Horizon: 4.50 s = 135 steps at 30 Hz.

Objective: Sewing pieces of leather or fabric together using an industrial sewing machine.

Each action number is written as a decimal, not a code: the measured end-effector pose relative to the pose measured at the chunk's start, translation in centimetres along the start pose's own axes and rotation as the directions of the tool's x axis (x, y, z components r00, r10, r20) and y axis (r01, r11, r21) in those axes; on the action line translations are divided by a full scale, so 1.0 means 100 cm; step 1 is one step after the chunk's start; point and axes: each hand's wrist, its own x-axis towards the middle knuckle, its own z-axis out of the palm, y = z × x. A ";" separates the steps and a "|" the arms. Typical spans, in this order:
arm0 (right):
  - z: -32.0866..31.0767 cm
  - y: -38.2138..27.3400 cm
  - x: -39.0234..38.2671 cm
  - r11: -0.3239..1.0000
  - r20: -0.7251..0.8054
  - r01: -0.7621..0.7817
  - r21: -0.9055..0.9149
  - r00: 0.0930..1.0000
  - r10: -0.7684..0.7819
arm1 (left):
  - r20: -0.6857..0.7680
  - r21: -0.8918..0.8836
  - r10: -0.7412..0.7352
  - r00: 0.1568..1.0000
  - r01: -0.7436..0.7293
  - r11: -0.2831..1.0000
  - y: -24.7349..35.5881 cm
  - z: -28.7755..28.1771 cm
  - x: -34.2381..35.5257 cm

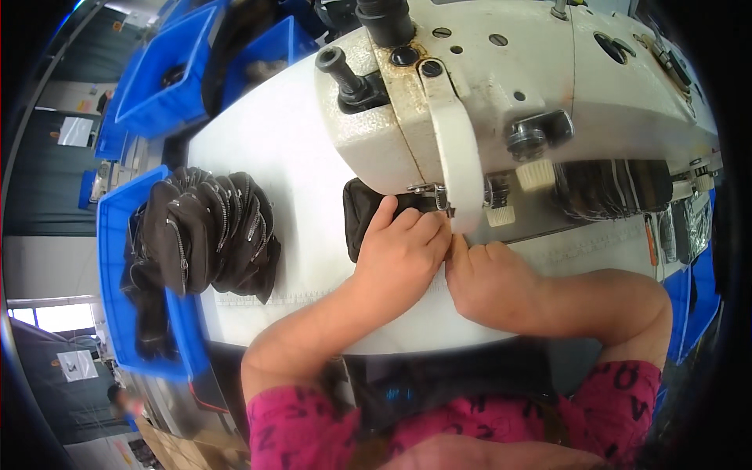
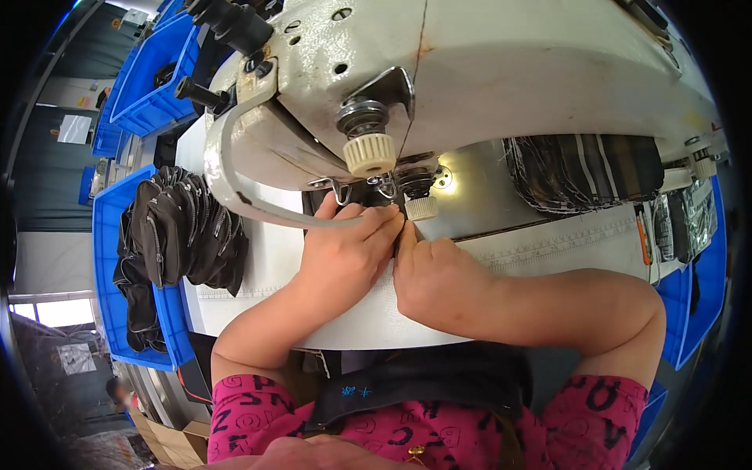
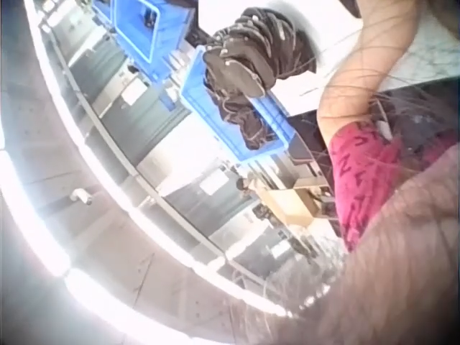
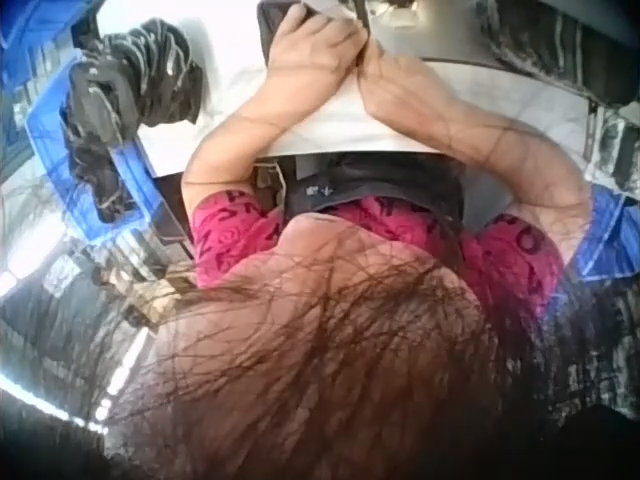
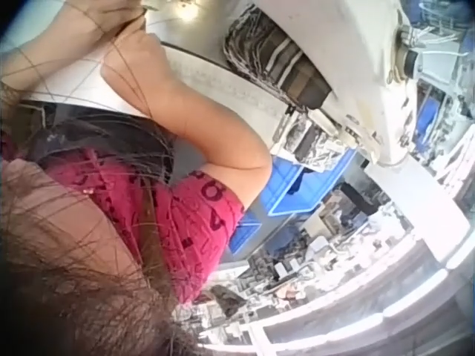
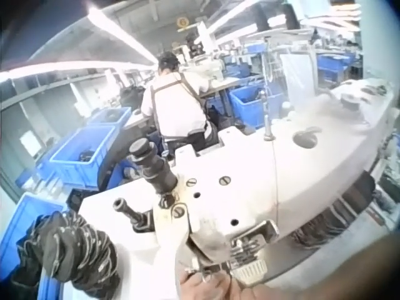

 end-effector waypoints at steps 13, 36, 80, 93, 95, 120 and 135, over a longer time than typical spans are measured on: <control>0.014 0.014 0.003 0.990 0.028 -0.102 0.101 0.995 0.100 | -0.107 0.004 -0.032 0.994 0.032 0.999 -0.016 0.010 0.013; 0.008 0.015 0.004 0.975 0.022 -0.145 0.169 0.989 0.144 | -0.043 -0.035 -0.004 0.999 0.003 0.999 -0.015 0.004 0.003; 0.027 0.038 0.005 0.945 0.054 -0.205 0.254 0.979 0.197 | 0.111 -0.314 -0.277 0.954 0.298 0.901 -0.025 0.008 0.012; 0.023 0.034 0.007 0.947 -0.045 -0.215 0.238 0.972 0.232 | -0.240 -0.083 -0.082 0.967 0.064 0.995 -0.028 0.017 0.017; 0.024 0.034 0.007 0.951 -0.101 -0.174 0.257 0.973 0.206 | -0.237 -0.108 -0.055 0.970 0.030 0.994 -0.029 0.013 0.017; 0.017 0.032 0.008 0.954 0.001 -0.151 0.257 0.988 0.156 | -0.059 -0.114 -0.052 0.997 0.045 0.992 -0.030 0.010 0.009; 0.022 0.035 0.008 0.970 0.023 -0.176 0.167 0.984 0.175 | -0.025 -0.274 -0.241 0.970 0.225 0.935 -0.019 0.003 0.017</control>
